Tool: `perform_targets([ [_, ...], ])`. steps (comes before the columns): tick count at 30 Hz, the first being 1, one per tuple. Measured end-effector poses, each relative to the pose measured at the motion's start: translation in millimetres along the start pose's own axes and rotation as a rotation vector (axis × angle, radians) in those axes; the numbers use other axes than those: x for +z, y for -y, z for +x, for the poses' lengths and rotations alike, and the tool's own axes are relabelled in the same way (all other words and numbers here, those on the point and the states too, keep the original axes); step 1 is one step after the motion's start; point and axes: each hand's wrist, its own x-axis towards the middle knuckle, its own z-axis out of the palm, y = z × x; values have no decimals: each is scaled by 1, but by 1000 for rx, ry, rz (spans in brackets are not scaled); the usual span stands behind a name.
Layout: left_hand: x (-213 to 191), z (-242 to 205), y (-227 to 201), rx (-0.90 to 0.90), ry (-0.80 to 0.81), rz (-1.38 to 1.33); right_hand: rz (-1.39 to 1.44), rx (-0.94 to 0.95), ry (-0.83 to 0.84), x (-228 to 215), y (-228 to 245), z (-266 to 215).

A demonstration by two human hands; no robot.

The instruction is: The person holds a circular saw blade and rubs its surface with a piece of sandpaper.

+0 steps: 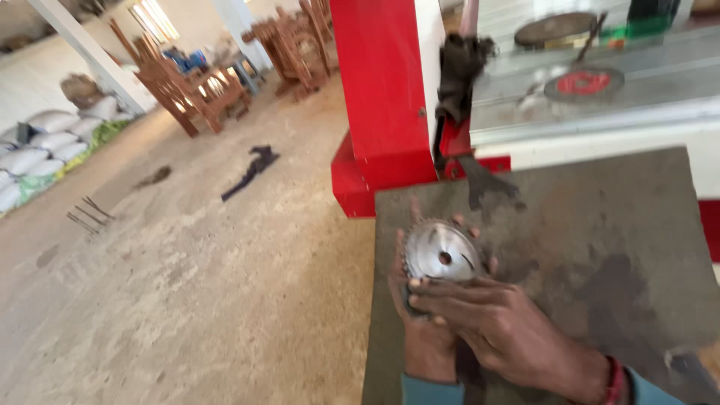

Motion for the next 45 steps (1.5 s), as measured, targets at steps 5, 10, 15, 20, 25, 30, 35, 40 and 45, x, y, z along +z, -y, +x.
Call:
perform_targets([
  [5, -3, -2, 6, 24, -194, -13, 76, 235, -76, -22, -21, 4],
  [10, 8, 1, 11, 1, -236, -61, -49, 18, -97, -8, -35, 30],
  [15, 1, -9, -16, -54, -61, 11, 143, -49, 133, 10, -10, -27],
  [20, 0, -7, -6, 63, -160, -277, -117, 284, 111, 5, -57, 15],
  [25, -3, -5, -19, 15, -122, 93, -91, -11, 96, 9, -5, 1],
  [30, 0, -11, -13, 75, -290, 179, -33, 75, 65, -19, -12, -4],
  [35, 6, 0, 0, 90, -209, -36, -157, 98, -59, -2, -36, 35],
  [40, 3, -8, -18, 36, -157, 220, -37, 5, 128, 5, -7, -7],
  [45, 10, 0, -3, 90, -356, 57, -155, 562, 312, -21, -36, -11],
])
